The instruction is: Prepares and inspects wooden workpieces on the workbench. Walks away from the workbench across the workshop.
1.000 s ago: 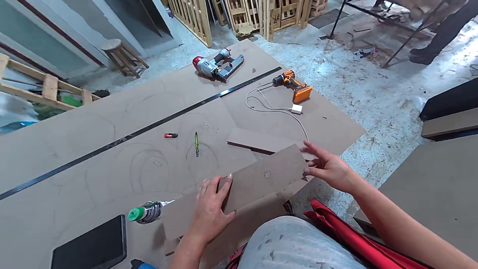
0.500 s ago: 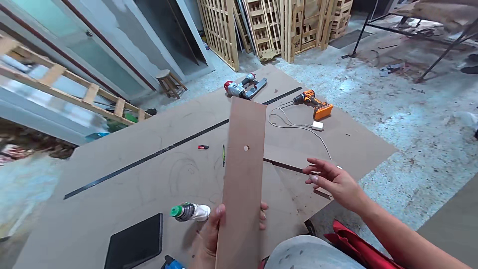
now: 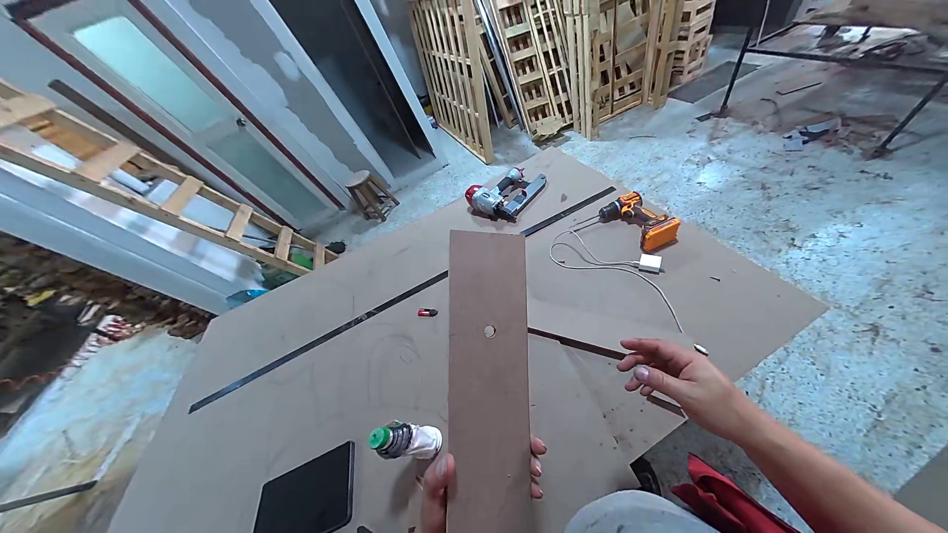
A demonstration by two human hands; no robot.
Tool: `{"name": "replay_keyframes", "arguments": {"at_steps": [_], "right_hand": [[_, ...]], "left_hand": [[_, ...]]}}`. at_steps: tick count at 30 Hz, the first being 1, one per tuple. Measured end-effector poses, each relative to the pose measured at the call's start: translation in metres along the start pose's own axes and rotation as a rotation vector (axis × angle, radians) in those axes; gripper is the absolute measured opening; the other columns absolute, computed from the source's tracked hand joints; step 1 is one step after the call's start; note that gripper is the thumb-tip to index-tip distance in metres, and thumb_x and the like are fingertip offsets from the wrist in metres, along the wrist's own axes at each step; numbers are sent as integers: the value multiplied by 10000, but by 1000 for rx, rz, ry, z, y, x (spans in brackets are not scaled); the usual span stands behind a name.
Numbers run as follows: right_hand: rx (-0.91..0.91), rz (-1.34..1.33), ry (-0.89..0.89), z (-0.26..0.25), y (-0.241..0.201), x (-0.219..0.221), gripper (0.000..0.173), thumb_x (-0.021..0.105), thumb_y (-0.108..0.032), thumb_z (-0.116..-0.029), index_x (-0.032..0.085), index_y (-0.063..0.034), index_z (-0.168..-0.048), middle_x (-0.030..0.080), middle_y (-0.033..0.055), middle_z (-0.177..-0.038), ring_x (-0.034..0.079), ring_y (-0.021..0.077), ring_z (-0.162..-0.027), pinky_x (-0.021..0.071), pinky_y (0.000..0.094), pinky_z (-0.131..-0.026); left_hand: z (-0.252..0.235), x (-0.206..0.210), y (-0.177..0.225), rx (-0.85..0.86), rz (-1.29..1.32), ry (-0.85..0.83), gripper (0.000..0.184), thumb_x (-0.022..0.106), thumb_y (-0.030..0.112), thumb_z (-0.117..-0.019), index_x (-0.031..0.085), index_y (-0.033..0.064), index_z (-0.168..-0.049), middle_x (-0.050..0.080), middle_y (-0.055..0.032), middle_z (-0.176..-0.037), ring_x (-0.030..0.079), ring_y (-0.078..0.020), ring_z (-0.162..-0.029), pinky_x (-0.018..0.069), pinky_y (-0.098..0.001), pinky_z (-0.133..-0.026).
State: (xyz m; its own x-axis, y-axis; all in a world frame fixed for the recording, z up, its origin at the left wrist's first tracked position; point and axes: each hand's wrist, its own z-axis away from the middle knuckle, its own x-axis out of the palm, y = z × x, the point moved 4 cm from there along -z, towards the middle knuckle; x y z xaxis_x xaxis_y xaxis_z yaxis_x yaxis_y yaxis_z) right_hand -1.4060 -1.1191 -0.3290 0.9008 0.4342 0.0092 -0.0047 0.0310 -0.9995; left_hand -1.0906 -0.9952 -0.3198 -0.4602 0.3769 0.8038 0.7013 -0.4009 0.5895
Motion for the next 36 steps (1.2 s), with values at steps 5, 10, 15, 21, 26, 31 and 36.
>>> {"name": "replay_keyframes", "arguments": {"at_steps": [5,10,15,21,26,31,36], "right_hand": [[12,-14,3,1,2,-5,397,631,-252,-1003,630,-115,-1376,738,109,-1169,742,280,-972,644,406,-833],[25,-18,9,3,6,-9,391,627,-251,-1005,631,-108,-1369,743,114,-1155,743,283,-976,642,411,-843],[23,-24,29,7,5,-14,382,629,-263,-1005,644,-111,-1355,747,122,-1141,742,289,-981,640,412,-840],[-23,-34,54,11,-2,-24,365,636,-277,-1011,661,-102,-1331,750,133,-1115,744,292,-965,641,421,-839],[-99,-44,88,14,-31,-28,374,592,-324,-1045,659,-97,-1335,751,137,-1117,747,288,-949,640,419,-845],[-191,-44,149,14,-59,-29,431,538,-345,-1064,590,-121,-1429,729,133,-1207,745,284,-972,641,413,-838],[-210,-40,149,16,-65,-26,348,551,-225,-1065,639,-107,-1380,753,136,-1074,753,262,-925,645,398,-844]], "left_hand": [[-6,1,-2,4,5,1,933,693,694,-780,561,23,-1415,562,-272,-1408,622,-399,-1189,517,-531,-1001],[-8,-1,-1,-7,8,6,929,707,679,-774,561,19,-1411,561,-274,-1406,618,-394,-1191,511,-531,-1004],[-5,-8,18,-16,-99,25,902,714,642,-813,534,15,-1435,548,-288,-1418,595,-414,-1238,494,-549,-1042],[2,-4,67,39,-709,248,788,699,622,-874,596,0,-1346,595,-289,-1372,647,-423,-1164,564,-544,-957],[0,23,101,96,-1766,639,895,750,723,-736,591,229,-1466,611,-37,-1422,615,-177,-1251,574,-419,-975],[-6,47,103,267,-2253,530,878,799,691,-669,597,334,-1446,567,-144,-1441,547,-325,-1301,480,-561,-1031],[-13,52,93,309,-2294,447,875,792,682,-684,563,367,-1467,547,-120,-1468,531,-311,-1325,448,-559,-1066]]}}
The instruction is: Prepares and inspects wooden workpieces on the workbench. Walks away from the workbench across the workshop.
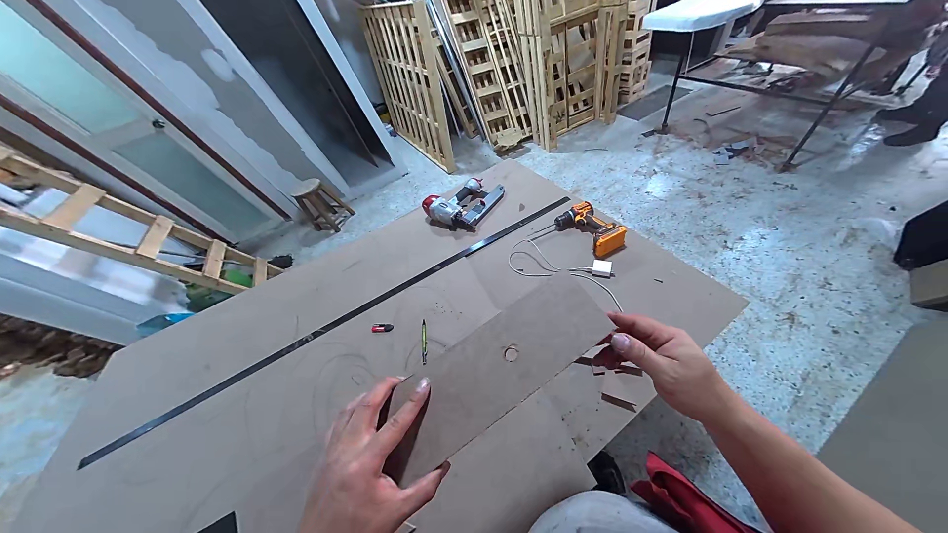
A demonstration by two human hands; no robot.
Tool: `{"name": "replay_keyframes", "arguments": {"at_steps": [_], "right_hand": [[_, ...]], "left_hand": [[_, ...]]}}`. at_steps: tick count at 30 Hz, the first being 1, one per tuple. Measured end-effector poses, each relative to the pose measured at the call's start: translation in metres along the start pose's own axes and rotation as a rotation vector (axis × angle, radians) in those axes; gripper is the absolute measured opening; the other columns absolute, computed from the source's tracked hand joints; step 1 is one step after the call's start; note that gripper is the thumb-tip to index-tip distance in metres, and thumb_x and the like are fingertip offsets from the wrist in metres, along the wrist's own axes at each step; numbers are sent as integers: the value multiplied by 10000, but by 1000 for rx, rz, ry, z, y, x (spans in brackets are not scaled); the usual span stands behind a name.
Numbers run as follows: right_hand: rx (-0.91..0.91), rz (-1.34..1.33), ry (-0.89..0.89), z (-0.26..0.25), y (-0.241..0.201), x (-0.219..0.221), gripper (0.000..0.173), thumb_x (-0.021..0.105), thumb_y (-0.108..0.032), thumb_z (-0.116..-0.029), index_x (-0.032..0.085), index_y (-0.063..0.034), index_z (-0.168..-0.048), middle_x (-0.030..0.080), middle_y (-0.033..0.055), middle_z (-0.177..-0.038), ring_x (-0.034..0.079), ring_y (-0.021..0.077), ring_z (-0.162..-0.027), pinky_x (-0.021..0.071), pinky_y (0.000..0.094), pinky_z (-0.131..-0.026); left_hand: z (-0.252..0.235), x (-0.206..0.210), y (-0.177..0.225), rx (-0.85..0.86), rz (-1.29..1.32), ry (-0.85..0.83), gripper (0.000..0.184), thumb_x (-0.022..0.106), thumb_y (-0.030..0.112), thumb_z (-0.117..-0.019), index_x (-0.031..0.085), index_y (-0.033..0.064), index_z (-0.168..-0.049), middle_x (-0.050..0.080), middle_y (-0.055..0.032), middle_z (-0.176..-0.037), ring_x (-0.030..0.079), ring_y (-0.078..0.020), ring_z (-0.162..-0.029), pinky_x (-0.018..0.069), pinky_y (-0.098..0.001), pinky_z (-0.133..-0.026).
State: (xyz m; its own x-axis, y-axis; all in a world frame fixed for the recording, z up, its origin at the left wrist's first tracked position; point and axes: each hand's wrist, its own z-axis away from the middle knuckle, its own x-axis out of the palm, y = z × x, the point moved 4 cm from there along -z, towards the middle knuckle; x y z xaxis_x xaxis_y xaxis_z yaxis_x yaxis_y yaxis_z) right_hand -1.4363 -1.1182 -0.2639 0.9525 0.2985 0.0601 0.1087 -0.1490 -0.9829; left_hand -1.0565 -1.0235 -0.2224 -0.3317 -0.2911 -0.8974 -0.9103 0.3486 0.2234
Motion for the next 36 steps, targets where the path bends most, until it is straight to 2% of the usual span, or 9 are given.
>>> {"name": "replay_keyframes", "arguments": {"at_steps": [14,16,18,21,24,26,30,33,36], "right_hand": [[-19,-57,17,2,0,4,291,539,-178,-1062,647,-53,-1302,754,167,-1035,758,279,-876,650,401,-803],[-76,-70,-25,2,-6,5,364,557,-254,-1063,602,-90,-1384,739,158,-1138,751,279,-921,647,401,-806],[-94,-35,-78,-2,-6,9,451,569,-347,-1056,569,-124,-1447,719,150,-1228,744,289,-986,647,414,-827],[1,135,-112,-6,19,19,557,617,-482,-1009,557,-171,-1466,709,75,-1282,715,255,-1101,624,435,-916],[160,355,-180,-1,44,28,681,536,-630,-988,504,-189,-1506,677,17,-1342,678,171,-1182,582,426,-1001],[184,346,-184,5,44,29,637,459,-646,-1011,572,-214,-1465,718,17,-1229,700,138,-1045,590,397,-894],[162,80,-111,11,37,29,507,654,-477,-962,641,-215,-1396,734,39,-959,654,101,-701,556,263,-603],[140,0,56,6,28,20,469,691,-366,-942,645,-206,-1380,726,55,-904,637,97,-645,537,233,-560],[127,-23,228,-2,22,2,398,626,-261,-973,646,-172,-1360,711,70,-881,649,116,-632,560,256,-544]], "left_hand": [[-3,6,-3,-12,93,-3,844,802,668,-676,609,341,-1429,561,-102,-1461,533,-292,-1335,473,-549,-1060],[0,15,-1,-89,363,15,918,855,610,-691,580,202,-1466,564,-101,-1474,543,-235,-1350,508,-457,-1079],[-3,27,4,-139,822,103,1011,881,496,-740,439,63,-1539,563,-144,-1468,570,-269,-1329,525,-438,-1085],[-20,37,22,-104,1419,231,895,896,342,-780,431,82,-1499,536,-245,-1469,536,-437,-1340,496,-582,-1095],[-30,34,38,-98,1776,264,721,861,118,-798,529,104,-1437,568,-200,-1467,577,-382,-1322,503,-565,-1082],[-30,36,40,-122,1871,314,634,850,68,-795,584,120,-1368,669,-161,-1336,673,-316,-1195,554,-535,-1013],[-26,37,41,-82,1874,338,588,833,10,-798,606,98,-1334,677,-163,-1318,691,-287,-1159,562,-508,-1007],[-25,32,47,-155,1770,369,483,851,-1,-781,683,95,-1224,750,-101,-1156,735,-201,-1048,606,-427,-950],[-16,30,41,-341,1720,462,382,872,63,-785,716,60,-1134,764,-101,-1054,743,-204,-988,610,-441,-934]]}}
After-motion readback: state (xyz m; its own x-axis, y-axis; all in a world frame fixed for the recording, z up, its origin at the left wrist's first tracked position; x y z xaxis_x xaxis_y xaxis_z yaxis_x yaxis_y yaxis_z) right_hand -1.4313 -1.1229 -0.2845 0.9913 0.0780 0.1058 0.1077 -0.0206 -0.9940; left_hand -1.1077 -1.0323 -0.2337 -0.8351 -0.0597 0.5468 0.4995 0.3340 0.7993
